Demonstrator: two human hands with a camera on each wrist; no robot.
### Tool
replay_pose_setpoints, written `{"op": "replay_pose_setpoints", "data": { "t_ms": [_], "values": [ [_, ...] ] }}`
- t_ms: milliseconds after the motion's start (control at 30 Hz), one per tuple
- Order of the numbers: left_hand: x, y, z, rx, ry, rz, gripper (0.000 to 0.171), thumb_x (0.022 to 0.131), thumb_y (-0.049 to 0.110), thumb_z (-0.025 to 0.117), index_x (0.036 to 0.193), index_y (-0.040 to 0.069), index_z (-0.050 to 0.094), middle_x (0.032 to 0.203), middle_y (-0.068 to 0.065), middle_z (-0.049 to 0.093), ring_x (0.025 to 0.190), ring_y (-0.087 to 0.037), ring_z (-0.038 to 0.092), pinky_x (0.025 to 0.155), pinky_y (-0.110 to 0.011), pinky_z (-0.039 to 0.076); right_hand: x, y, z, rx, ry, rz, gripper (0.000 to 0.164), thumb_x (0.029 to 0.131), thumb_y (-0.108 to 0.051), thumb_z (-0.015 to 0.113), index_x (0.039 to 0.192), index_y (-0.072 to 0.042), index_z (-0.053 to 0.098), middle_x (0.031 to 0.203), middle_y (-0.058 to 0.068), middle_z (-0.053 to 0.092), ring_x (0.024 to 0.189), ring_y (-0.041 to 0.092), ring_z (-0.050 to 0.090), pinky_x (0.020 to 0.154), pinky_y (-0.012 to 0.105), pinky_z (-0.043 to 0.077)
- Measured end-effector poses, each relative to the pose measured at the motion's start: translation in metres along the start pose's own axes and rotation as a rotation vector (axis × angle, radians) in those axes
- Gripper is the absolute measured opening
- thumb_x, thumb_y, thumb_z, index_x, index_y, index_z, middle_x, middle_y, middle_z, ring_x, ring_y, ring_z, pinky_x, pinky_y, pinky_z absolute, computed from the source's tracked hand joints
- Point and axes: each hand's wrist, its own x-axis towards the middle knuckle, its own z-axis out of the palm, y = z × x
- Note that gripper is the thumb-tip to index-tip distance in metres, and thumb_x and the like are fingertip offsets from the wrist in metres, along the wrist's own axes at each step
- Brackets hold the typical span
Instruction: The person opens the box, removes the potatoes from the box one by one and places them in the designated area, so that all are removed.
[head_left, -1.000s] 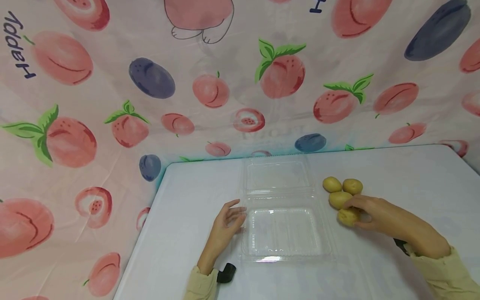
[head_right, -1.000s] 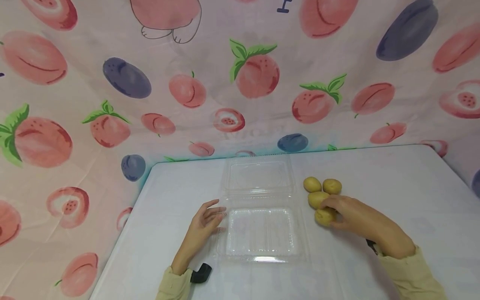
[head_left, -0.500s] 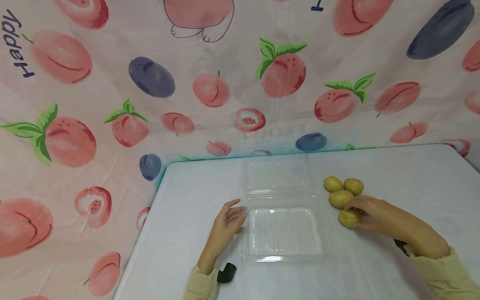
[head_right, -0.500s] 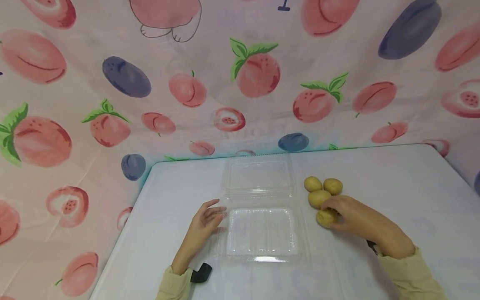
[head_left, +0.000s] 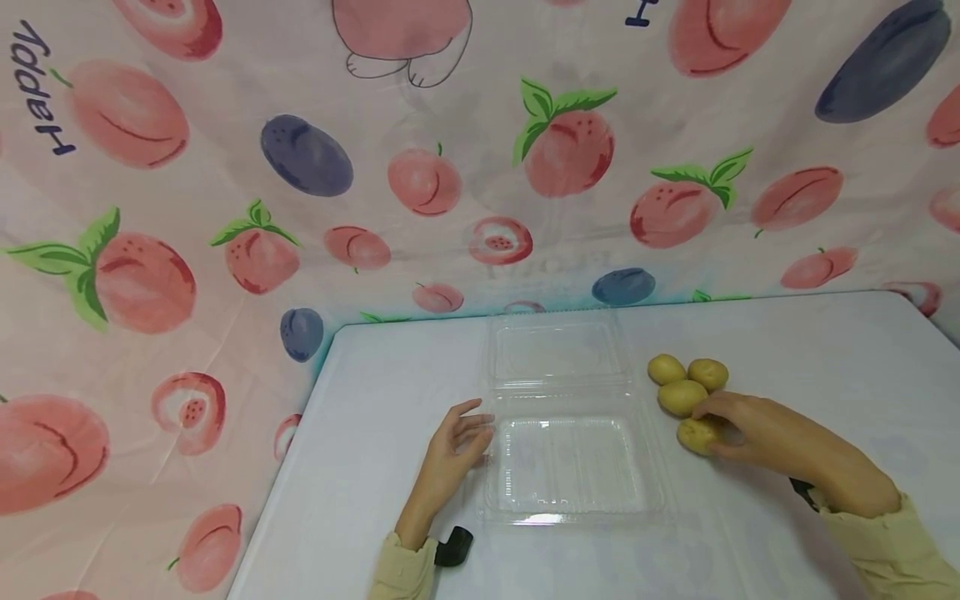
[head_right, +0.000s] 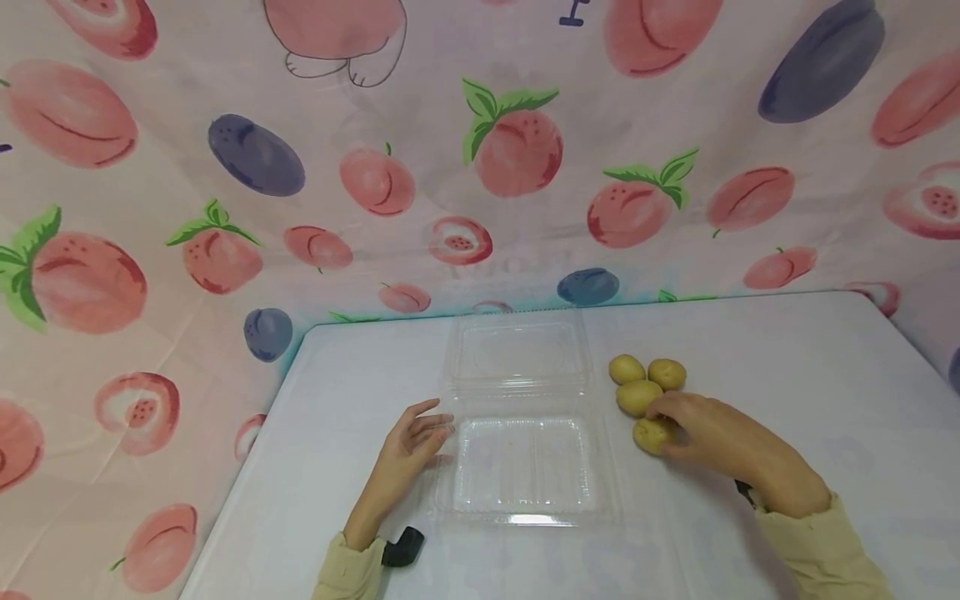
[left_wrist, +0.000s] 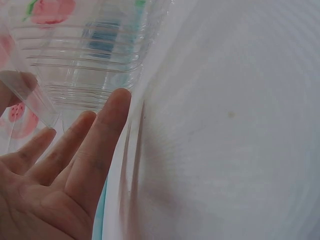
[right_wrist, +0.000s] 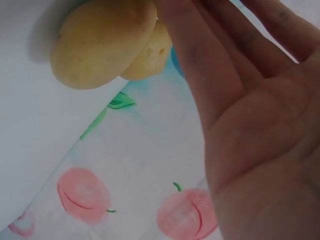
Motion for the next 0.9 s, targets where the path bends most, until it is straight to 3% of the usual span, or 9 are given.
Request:
{"op": "replay_pose_setpoints", "data": {
  "t_ms": [467, 900],
  "values": [
    [0.005, 0.002, 0.000, 0.013, 0.004, 0.012, 0.056, 0.098, 0.023, 0.065, 0.147, 0.008, 0.041, 0.131, -0.017, 0.062, 0.119, -0.033, 0.061, 0.079, -0.030, 0.062, 0.000, 0.001, -0.001, -0.081, 0.139, -0.096, 0.032, 0.073, -0.016, 0.086, 0.101, -0.016, 0.069, 0.100, -0.012, 0.060, 0.087, 0.006, 0.059, 0.074, 0.033, 0.056],
    [0.007, 0.003, -0.005, -0.007, 0.042, 0.049, 0.051, 0.098, 0.020, 0.065, 0.142, 0.002, 0.047, 0.130, -0.020, 0.060, 0.117, -0.034, 0.061, 0.078, -0.032, 0.062, 0.004, -0.013, -0.003, -0.087, 0.239, -0.123, 0.031, 0.080, -0.020, 0.083, 0.108, -0.018, 0.069, 0.106, -0.011, 0.065, 0.095, 0.010, 0.063, 0.080, 0.038, 0.057]
  ]
}}
